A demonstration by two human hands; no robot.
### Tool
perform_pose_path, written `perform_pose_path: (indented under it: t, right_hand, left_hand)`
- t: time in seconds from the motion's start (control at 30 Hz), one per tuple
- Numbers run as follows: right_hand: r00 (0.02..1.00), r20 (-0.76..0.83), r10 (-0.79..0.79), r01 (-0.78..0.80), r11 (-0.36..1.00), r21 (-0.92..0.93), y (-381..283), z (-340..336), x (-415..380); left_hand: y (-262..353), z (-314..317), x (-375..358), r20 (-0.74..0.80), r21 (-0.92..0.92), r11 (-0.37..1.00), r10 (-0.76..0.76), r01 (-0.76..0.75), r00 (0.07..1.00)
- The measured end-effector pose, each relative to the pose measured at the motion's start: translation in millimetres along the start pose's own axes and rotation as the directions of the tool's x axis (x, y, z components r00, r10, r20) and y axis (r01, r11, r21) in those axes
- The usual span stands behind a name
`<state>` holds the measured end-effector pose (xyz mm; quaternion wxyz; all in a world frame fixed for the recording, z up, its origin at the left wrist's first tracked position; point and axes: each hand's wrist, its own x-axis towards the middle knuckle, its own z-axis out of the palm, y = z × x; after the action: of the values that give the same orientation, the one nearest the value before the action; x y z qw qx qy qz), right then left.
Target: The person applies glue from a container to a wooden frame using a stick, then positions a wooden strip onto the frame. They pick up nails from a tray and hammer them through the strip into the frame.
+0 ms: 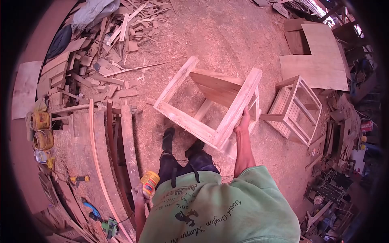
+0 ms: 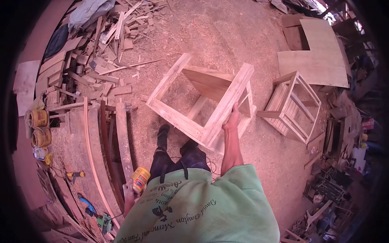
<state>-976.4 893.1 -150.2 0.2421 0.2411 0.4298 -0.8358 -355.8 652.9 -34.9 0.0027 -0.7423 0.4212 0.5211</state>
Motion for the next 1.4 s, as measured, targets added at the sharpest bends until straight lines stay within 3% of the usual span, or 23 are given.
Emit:
perform_pose_path:
  t: [0.1, 0.17, 0.3, 0.43, 0.47, 0.57, 0.6, 0.63, 0.67, 0.7, 0.73, 0.77, 0.83, 0.87, 0.93, 1.0, 1.03, 1.1, 1.13, 1.2, 1.3, 1.33, 1.4]
  right_hand:
    - [1.0, -0.007, -0.025, 0.025, 0.996, -0.082, -30.6, 24.1, 10.3]
    - [0.999, -0.02, -0.038, 0.035, 0.993, -0.112, -41.3, 32.3, 7.5]
    - [0.991, -0.097, -0.087, 0.05, 0.941, -0.335, -33.5, 44.8, 2.3]
    - [0.988, -0.008, -0.153, 0.139, 0.92, -0.366, 23.9, 56.9, 24.1]
    - [0.994, 0.003, -0.107, 0.101, 0.928, -0.36, 56.8, 36.7, 70.1]
    - [0.975, -0.221, -0.005, -0.065, 0.948, -0.31, 99.8, 80.0, 80.6]
    - [0.99, -0.142, 0.013, -0.051, 0.964, -0.261, 113.3, 95.0, 76.0]
    - [0.979, -0.2, 0.027, -0.092, 0.943, -0.32, 126.8, 114.0, 67.9]
    - [0.982, -0.187, -0.033, -0.085, 0.802, -0.591, 130.8, 130.3, 46.9]
    - [0.999, -0.051, -0.017, -0.025, 0.7, -0.714, 177.4, 106.7, 80.8]
    - [0.999, 0.031, -0.036, 0.042, 0.357, -0.933, 182.3, 111.1, 60.2]
    - [0.994, 0.105, -0.021, 0.104, -0.052, -0.993, 189.3, 115.2, 25.4]
    - [0.988, 0.145, 0.046, 0.151, -0.166, -0.975, 188.9, 110.4, -35.3]
    - [0.935, 0.272, -0.229, 0.221, -0.227, -0.949, 226.1, 83.7, -50.7]
    - [0.908, 0.244, -0.341, 0.206, -0.145, -0.968, 245.0, 65.5, -73.1]
    - [1.0, 0.002, 0.017, -0.001, 0.159, -0.987, 236.4, 57.8, -97.0]
    - [0.994, -0.032, 0.104, -0.065, 0.333, -0.941, 233.8, 57.3, -115.0]
    - [0.951, -0.019, 0.307, -0.235, 0.686, -0.688, 238.2, 60.2, -161.9]
    - [0.913, 0.045, 0.405, -0.34, 0.817, -0.466, 229.6, 72.7, -189.2]
    - [0.853, 0.276, 0.443, -0.346, 0.876, -0.337, 186.1, 97.5, -247.9]
    - [0.835, 0.469, 0.287, -0.287, 0.955, -0.073, 131.9, 136.3, -316.8]
    - [0.845, 0.477, 0.244, -0.271, 0.962, -0.011, 121.9, 138.8, -330.9]
    - [0.857, 0.492, 0.157, -0.235, 0.967, 0.101, 105.1, 138.5, -349.6]
  left_hand:
    - [-22.6, -6.9, 6.5, -0.024, -0.073, 0.996, 0.055, -0.057, 0.998]
    - [-29.1, -10.3, 5.6, -0.042, -0.094, 0.995, -0.045, 0.041, 0.998]
    - [-25.0, -14.6, 14.2, -0.045, -0.077, 0.997, -0.017, 0.013, 0.999]
    - [5.5, -37.3, 32.0, -0.058, 0.035, 0.994, 0.106, -0.104, 0.993]
    - [27.5, -52.4, 40.1, -0.054, 0.108, 0.979, 0.182, -0.175, 0.982]
    - [64.7, -73.1, 60.9, 0.007, 0.251, 0.91, 0.341, -0.331, 0.94]
    - [82.2, -72.0, 63.8, 0.039, 0.237, 0.902, 0.362, -0.36, 0.931]
    - [104.8, -68.4, 60.7, 0.071, 0.214, 0.896, 0.382, -0.388, 0.921]
    - [128.0, -64.0, 59.8, 0.1, 0.183, 0.892, 0.402, -0.414, 0.91]
    - [148.4, -60.1, 61.7, 0.138, 0.188, 0.867, 0.442, -0.462, 0.886]
    - [166.0, -56.0, 61.1, 0.17, 0.187, 0.842, 0.479, -0.505, 0.861]
    - [180.6, -49.7, 60.2, 0.199, 0.179, 0.819, 0.513, -0.546, 0.835]
    - [207.6, -37.8, 58.8, 0.265, 0.143, 0.8, 0.536, -0.583, 0.801]
    - [218.9, -30.2, 60.6, 0.302, 0.126, 0.789, 0.547, -0.601, 0.781]
    - [234.4, -16.1, 66.5, 0.402, 0.116, 0.715, 0.601, -0.689, 0.691]
    - [250.7, -3.6, 64.5, 0.481, 0.119, 0.647, 0.626, -0.753, 0.614]
    - [260.5, 6.7, 57.5, 0.533, 0.166, 0.501, 0.679, -0.85, 0.505]
    - [282.7, 22.1, 31.5, 0.626, 0.223, 0.166, 0.731, -0.96, 0.272]
    - [300.1, 31.0, 2.8, 0.695, 0.179, 0.14, 0.683, -0.974, 0.226]
    - [320.6, 55.6, -38.9, 0.813, -0.003, -0.002, 0.582, -1.0, -0.003]
    - [344.4, 82.8, -98.0, 0.834, -0.24, -0.291, 0.427, -0.926, -0.35]
    - [349.4, 89.7, -115.6, 0.81, -0.31, -0.396, 0.367, -0.865, -0.458]
    - [358.1, 100.5, -142.9, 0.746, -0.386, -0.492, 0.332, -0.781, -0.577]
